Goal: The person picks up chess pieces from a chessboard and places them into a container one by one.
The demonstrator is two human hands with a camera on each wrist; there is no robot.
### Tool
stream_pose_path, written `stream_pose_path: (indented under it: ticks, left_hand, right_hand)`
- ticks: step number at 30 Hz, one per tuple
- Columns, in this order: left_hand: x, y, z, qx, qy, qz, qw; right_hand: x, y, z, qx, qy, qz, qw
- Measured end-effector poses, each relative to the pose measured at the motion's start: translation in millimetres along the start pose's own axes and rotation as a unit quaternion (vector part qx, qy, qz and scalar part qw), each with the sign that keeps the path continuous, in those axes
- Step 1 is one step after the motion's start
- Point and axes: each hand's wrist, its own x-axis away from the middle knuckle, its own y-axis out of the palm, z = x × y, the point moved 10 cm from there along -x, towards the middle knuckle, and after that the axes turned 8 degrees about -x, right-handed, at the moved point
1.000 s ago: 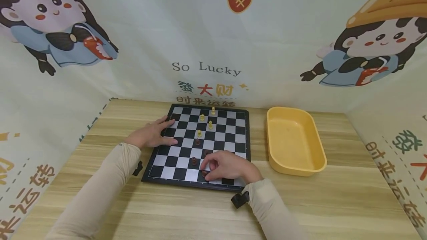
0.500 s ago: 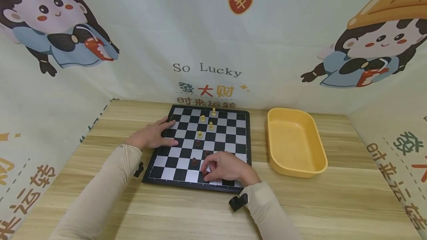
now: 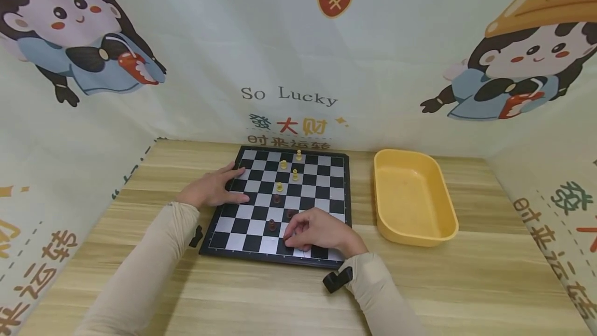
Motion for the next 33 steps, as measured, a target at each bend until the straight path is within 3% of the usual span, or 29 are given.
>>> stream_pose_path:
  ticks: [6, 16, 24, 33]
  left_hand:
    - [0.5, 1.1, -0.6, -0.001, -0.005, -0.001, 1.0000]
    - [3.3, -0.7, 3.1, -0.001, -0.005, -0.001, 1.0000]
    - [-0.7, 1.3, 0.0, 0.000, -0.011, -0.001, 0.9999]
    - [0.5, 0.8, -0.5, 0.006, -0.013, -0.001, 0.9999]
  right_hand:
    - [0, 1, -3, -0.013, 0.014, 0.007, 1.000]
    - [0, 1, -15, 0.092, -0.008, 0.034, 0.995]
    - [-2, -6, -21, 0.094, -0.033, 0.075, 0.992]
    - [6, -24, -28, 0.131, -0.009, 0.129, 0.983]
